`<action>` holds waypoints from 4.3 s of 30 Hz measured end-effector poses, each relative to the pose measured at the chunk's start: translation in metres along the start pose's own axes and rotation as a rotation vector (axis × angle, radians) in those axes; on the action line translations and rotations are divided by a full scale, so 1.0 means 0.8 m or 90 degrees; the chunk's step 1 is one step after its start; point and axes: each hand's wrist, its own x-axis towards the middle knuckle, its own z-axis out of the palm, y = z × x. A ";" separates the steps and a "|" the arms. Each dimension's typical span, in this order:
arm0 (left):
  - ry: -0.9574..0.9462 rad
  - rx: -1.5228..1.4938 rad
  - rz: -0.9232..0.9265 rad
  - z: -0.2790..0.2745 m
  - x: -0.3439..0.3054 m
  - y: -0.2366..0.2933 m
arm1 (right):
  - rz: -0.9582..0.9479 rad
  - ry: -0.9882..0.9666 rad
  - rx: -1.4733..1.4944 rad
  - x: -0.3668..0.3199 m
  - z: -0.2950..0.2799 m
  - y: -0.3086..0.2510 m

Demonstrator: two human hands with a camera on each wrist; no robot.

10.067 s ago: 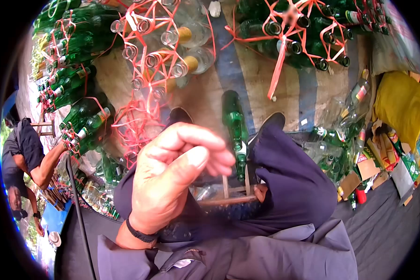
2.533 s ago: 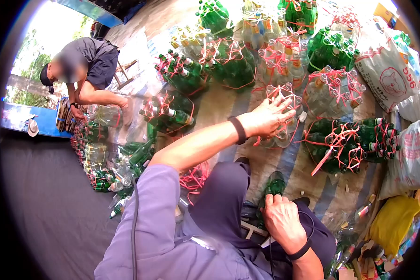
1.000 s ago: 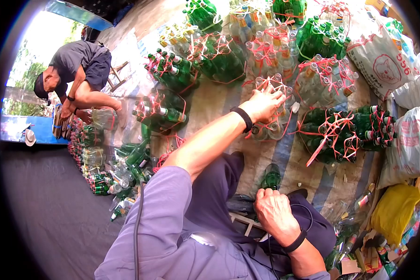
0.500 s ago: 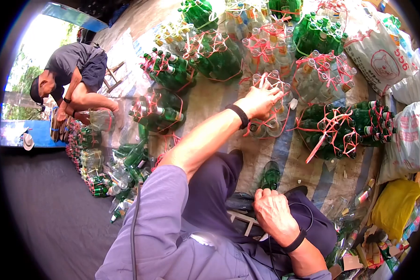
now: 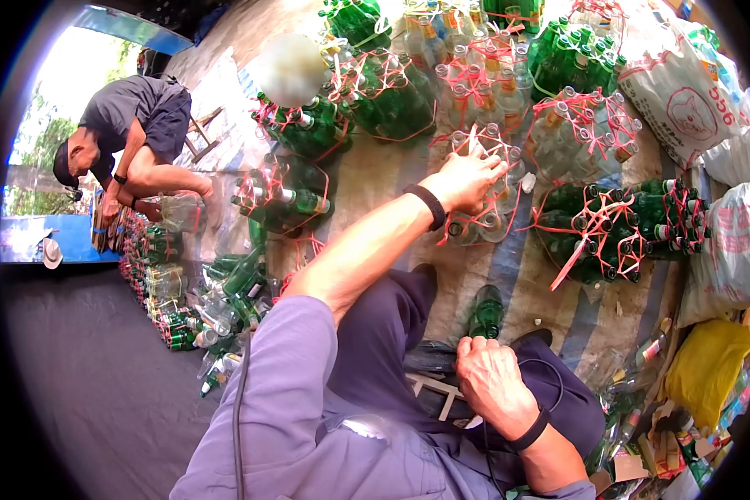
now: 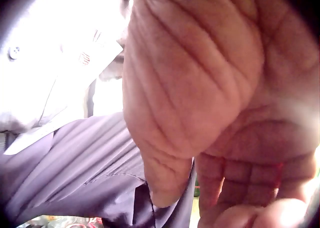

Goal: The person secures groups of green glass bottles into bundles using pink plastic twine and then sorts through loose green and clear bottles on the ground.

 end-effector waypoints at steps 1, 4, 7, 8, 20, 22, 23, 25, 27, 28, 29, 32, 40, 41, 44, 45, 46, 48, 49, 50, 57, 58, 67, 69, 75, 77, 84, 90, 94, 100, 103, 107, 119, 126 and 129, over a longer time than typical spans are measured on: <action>0.000 0.003 -0.004 0.003 -0.002 -0.001 | -0.008 0.031 -0.024 0.002 0.005 0.001; 0.023 0.020 0.003 0.007 -0.004 0.000 | -0.018 0.047 0.027 0.009 0.016 0.006; 0.040 0.030 -0.027 0.009 -0.006 0.006 | -0.006 0.036 0.105 0.016 0.016 0.013; 0.054 0.036 -0.031 0.009 -0.009 0.009 | -0.001 0.042 0.111 0.018 0.015 0.014; 0.062 0.037 -0.085 0.037 -0.009 0.016 | 0.044 -0.007 0.091 0.041 0.021 0.030; 0.040 0.057 -0.085 0.019 -0.008 0.020 | 0.039 -0.005 0.102 0.046 0.023 0.034; 0.041 0.056 -0.089 0.010 -0.009 0.023 | 0.040 -0.008 0.112 0.047 0.024 0.036; 0.088 0.100 -0.095 -0.006 -0.003 0.034 | 0.030 -0.011 0.115 0.051 0.023 0.039; 0.088 -0.103 -0.115 -0.043 0.001 0.059 | 0.046 -0.016 0.105 0.055 0.026 0.044; 0.095 -0.248 -0.119 -0.059 0.007 0.074 | 0.039 0.006 0.103 0.057 0.024 0.045; 0.116 -0.364 -0.114 -0.077 0.009 0.095 | 0.030 0.008 0.101 0.058 0.029 0.049; 0.252 -0.448 -0.027 -0.117 0.011 0.183 | -0.025 -0.023 0.158 0.065 0.035 0.069; 0.279 -0.511 0.089 -0.070 -0.012 0.289 | 0.065 -0.116 0.097 0.085 0.078 0.094; 0.307 -0.503 0.098 -0.067 -0.015 0.290 | 0.078 -0.141 0.089 0.088 0.081 0.096; 0.279 -0.653 0.153 -0.122 -0.050 0.265 | 0.120 -0.211 0.076 0.093 0.091 0.107; 0.292 -0.666 0.162 -0.117 -0.043 0.277 | 0.133 -0.225 0.074 0.094 0.094 0.108; 0.339 -0.634 0.115 -0.107 -0.034 0.294 | 0.119 -0.172 0.082 0.091 0.086 0.106; 0.364 -0.619 0.097 -0.115 -0.029 0.305 | 0.110 -0.069 0.117 0.091 0.060 0.094; 0.364 -0.640 0.099 -0.122 -0.031 0.303 | 0.070 0.015 0.165 0.092 0.057 0.098; 0.363 -0.633 0.085 -0.117 -0.028 0.308 | 0.086 0.030 0.190 0.099 0.036 0.091; 0.270 -0.737 0.082 -0.160 -0.038 0.262 | 0.156 0.156 0.313 0.159 0.004 0.132; 0.286 -0.736 0.059 -0.166 -0.039 0.257 | 0.188 0.133 0.328 0.173 -0.013 0.132; 0.318 -0.785 0.035 -0.181 -0.040 0.225 | 0.143 0.209 0.119 0.292 -0.022 0.181; 0.300 -0.792 0.036 -0.183 -0.040 0.221 | 0.151 0.160 0.167 0.302 -0.016 0.184; 0.299 -0.807 0.035 -0.185 -0.039 0.217 | 0.151 0.122 0.158 0.308 -0.011 0.182; 0.301 -0.809 0.036 -0.186 -0.040 0.217 | 0.190 0.117 0.117 0.311 -0.009 0.174; 0.286 -0.792 0.032 -0.179 -0.036 0.227 | 0.262 0.161 0.061 0.323 -0.007 0.148; 0.265 -0.757 0.060 -0.173 -0.039 0.241 | 0.260 0.176 0.057 0.322 -0.002 0.148; 0.255 -0.762 0.068 -0.170 -0.036 0.240 | 0.246 0.181 0.091 0.321 -0.003 0.150; 0.263 -0.754 0.037 -0.179 -0.039 0.233 | 0.232 0.198 0.114 0.318 0.000 0.154; 0.259 -0.765 0.032 -0.181 -0.038 0.230 | 0.228 0.213 0.112 0.319 0.002 0.149; 0.267 -0.760 0.031 -0.180 -0.038 0.233 | 0.225 0.230 0.106 0.327 0.003 0.131; 0.211 -0.753 0.012 -0.186 -0.041 0.210 | 0.136 0.186 0.191 0.361 -0.011 0.060; 0.275 -0.704 -0.068 -0.194 -0.045 0.197 | 0.031 0.203 0.219 0.412 -0.003 0.012; 0.249 -0.697 -0.078 -0.195 -0.049 0.188 | 0.004 0.203 0.218 0.434 -0.002 -0.007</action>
